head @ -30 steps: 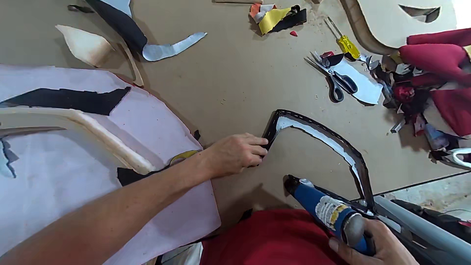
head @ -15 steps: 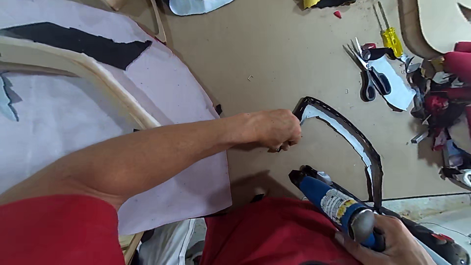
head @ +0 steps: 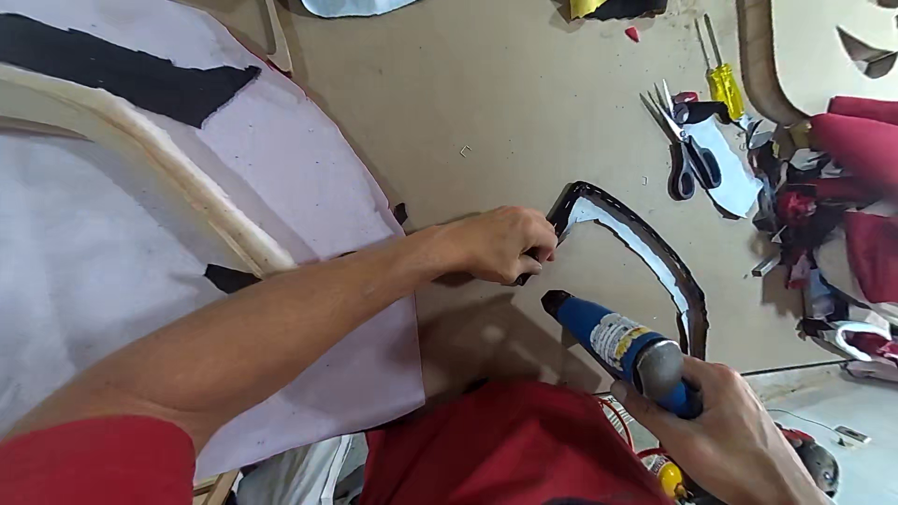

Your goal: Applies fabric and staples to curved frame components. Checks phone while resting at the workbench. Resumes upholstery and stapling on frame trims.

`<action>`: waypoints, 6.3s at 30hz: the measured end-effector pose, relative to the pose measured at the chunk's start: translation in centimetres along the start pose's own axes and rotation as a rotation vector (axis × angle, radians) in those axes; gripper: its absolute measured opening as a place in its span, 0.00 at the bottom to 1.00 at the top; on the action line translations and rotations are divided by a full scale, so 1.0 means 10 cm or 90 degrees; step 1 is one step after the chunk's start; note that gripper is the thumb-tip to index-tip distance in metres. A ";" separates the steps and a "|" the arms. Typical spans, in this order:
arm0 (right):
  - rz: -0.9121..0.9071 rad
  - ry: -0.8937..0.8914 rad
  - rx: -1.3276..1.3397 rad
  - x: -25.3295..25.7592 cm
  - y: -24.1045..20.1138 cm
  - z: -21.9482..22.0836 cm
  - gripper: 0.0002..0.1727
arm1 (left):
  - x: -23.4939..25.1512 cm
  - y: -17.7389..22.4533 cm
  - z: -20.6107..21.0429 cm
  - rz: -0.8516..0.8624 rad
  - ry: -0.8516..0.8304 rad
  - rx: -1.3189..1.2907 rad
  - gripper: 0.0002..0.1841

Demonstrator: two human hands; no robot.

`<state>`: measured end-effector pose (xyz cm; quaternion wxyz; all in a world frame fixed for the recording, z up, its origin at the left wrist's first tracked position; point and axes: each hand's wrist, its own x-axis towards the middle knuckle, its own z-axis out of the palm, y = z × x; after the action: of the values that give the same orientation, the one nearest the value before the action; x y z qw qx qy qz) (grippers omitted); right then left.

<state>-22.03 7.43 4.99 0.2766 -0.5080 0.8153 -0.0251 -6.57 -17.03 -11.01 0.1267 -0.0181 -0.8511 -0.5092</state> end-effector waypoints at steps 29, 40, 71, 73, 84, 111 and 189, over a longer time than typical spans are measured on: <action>-0.136 -0.077 0.025 0.57 0.36 -0.39 0.18 | 0.08 0.60 1.15 -0.442 0.576 0.415 0.11; -0.180 -0.151 -0.012 0.84 0.24 -0.32 0.20 | 0.03 0.58 1.08 -0.462 0.511 0.335 0.05; -0.142 -0.095 0.002 0.93 0.40 -0.42 0.20 | 0.24 0.51 1.12 -0.415 0.570 0.470 0.07; -0.151 -0.108 0.000 0.97 0.41 -0.40 0.21 | 0.25 0.50 1.13 -0.430 0.587 0.457 0.09; -0.208 -0.107 0.012 1.18 0.38 -0.37 0.19 | 0.27 0.45 1.15 -0.454 0.622 0.426 0.06; 0.012 -0.095 -0.049 0.70 1.04 -1.08 0.23 | 0.15 0.47 1.07 -0.443 0.551 0.468 0.22; 0.176 0.246 -0.061 1.15 2.74 -0.45 0.57 | 0.18 0.60 1.15 -0.571 0.641 0.486 0.10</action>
<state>-50.26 9.84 -4.93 0.0918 -0.3902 0.9150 -0.0447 -9.59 -4.29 -10.54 0.2772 0.6070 -0.7334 -0.1301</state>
